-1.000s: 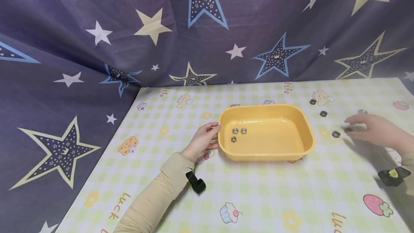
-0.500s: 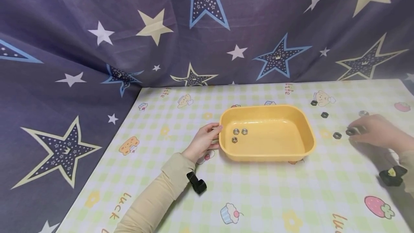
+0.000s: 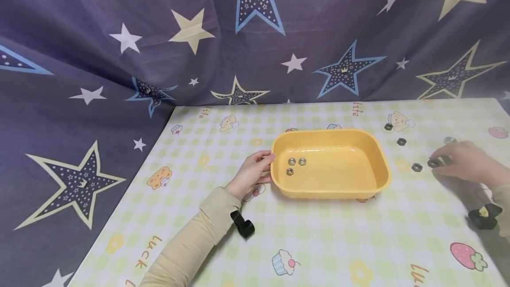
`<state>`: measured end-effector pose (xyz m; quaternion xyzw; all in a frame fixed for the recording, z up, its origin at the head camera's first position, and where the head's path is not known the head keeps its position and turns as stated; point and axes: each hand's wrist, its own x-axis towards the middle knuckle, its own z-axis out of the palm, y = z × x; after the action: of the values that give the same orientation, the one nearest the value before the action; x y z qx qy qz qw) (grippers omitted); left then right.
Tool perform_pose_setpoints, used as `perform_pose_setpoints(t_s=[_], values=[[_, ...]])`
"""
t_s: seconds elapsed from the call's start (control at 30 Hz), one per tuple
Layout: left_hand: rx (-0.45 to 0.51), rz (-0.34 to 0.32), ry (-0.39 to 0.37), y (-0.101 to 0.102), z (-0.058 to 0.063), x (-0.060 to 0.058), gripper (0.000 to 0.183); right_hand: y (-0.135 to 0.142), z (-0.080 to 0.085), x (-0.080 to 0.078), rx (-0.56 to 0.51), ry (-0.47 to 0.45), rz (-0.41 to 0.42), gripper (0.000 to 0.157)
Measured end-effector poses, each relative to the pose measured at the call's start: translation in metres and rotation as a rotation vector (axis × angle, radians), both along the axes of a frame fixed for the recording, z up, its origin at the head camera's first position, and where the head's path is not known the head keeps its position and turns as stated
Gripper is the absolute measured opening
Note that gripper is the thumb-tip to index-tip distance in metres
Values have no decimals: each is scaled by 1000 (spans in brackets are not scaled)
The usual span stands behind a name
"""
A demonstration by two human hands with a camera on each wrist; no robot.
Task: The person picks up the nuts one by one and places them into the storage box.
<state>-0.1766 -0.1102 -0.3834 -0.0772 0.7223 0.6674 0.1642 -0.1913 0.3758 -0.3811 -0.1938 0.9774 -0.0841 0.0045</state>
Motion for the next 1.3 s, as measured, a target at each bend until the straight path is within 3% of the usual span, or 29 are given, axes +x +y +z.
perform_pose_setpoints(t_s=[0.5,0.87,1.3], values=[[2,-12,17,1,2,-2,38,-1,-2,0,-31,48,23,21],[-8,-8,5,3,2,-3,38,0,-3,-1,-41,0,-33,22],[18,1,-2,1,0,-1,38,-5,4,-1,-11,-11,-12,19]])
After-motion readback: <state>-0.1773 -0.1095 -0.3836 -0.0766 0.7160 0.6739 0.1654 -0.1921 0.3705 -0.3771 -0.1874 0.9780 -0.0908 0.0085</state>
